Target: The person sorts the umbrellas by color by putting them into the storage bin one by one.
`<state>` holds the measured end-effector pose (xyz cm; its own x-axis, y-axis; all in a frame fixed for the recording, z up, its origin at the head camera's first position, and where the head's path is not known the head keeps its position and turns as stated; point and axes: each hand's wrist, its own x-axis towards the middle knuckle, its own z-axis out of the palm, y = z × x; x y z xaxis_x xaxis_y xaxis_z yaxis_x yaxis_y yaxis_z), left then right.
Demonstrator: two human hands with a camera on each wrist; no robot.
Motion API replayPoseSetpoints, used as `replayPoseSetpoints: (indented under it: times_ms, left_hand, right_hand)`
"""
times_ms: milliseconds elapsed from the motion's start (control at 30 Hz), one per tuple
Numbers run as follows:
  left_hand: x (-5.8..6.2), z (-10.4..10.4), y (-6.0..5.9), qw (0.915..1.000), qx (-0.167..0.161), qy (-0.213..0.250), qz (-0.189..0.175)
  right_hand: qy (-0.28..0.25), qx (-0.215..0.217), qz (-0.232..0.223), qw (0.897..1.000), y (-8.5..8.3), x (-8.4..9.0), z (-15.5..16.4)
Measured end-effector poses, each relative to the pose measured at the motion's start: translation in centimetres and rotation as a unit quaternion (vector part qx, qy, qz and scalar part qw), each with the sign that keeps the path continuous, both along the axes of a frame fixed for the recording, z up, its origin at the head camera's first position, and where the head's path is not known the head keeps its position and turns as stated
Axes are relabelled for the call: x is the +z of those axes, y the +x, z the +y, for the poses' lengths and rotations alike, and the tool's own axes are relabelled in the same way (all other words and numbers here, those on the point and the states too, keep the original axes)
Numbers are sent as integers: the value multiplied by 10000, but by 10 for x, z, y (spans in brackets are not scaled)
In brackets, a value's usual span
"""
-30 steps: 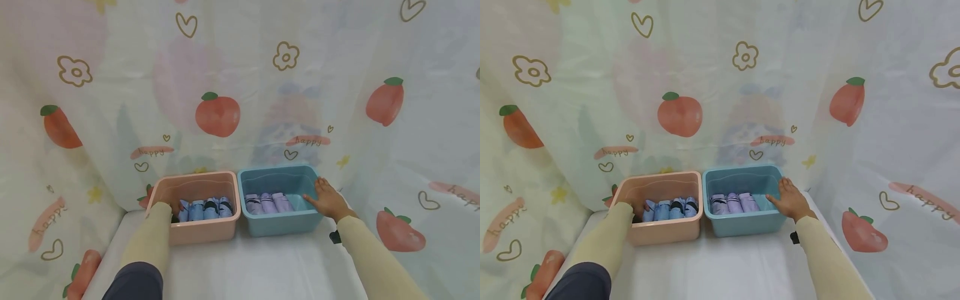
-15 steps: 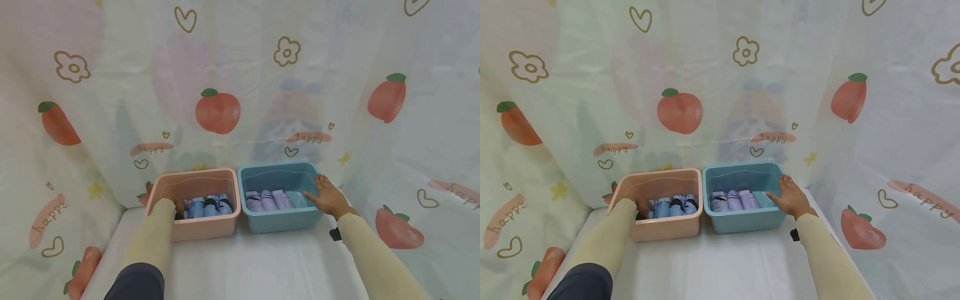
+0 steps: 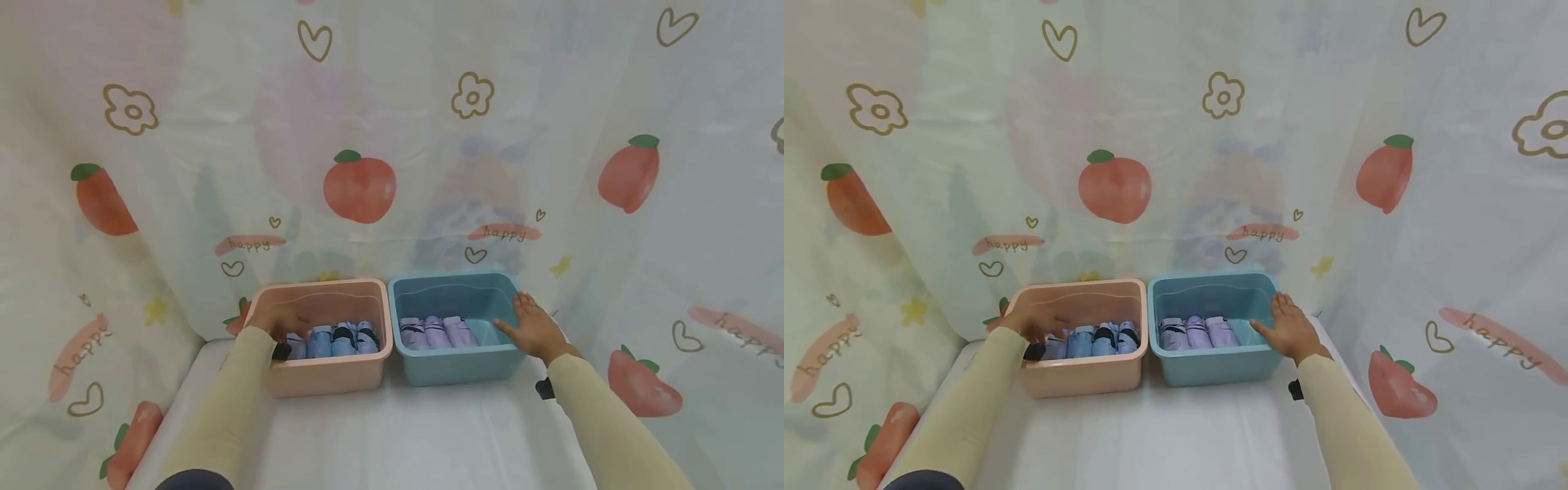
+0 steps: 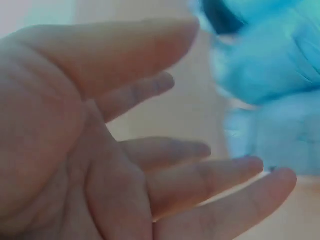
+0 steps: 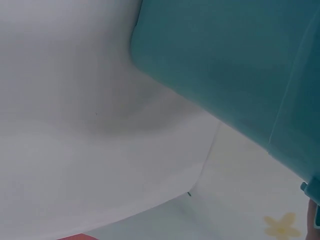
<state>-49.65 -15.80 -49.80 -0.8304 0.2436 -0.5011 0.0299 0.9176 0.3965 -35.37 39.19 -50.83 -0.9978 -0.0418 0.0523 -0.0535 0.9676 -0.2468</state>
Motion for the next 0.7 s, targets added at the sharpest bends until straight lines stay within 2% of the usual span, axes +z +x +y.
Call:
replayPoseSetpoints:
  times_ms: [33, 67, 100, 167, 233, 267, 333, 433, 467, 567, 700]
  left_hand:
    - [19, -4, 26, 9988, 31, 452, -188]
    - [27, -4, 36, 9978, -45, 640, -165]
    - [36, -4, 44, 9971, -73, 750, -89]
    - [46, -9, 56, 9928, -704, 936, 234]
    - [50, -18, 65, 9839, -1065, 1243, 721]
    - [50, -24, 70, 9785, -1182, 1332, 1042]
    - [49, -34, 76, 9686, -1209, 1451, 1616]
    - [43, -47, 84, 9610, -751, 1474, 2218]
    - [40, -51, 85, 9572, -687, 1412, 2433]
    - [31, -58, 92, 9504, -371, 1231, 2833]
    - [16, -64, 102, 9388, -218, 968, 3297]
  right_hand:
    - [27, 31, 8, 10000, -1, -1, 0]
    - [35, 50, 34, 10000, -3, -2, 1]
    - [51, 56, 60, 10000, -3, -3, 2]
    - [87, 62, 98, 9999, -6, -4, 4]
    - [120, 75, 140, 9998, -8, -5, 7]
    - [126, 80, 162, 9998, -9, -5, 9]
    - [155, 102, 205, 9996, -9, -4, 13]
    - [237, 100, 169, 9995, -9, 0, 20]
    - [269, 88, 146, 9995, -9, 1, 23]
    - [340, 33, 67, 9994, -7, 5, 28]
    - [289, 41, 91, 9995, -1, 10, 32]
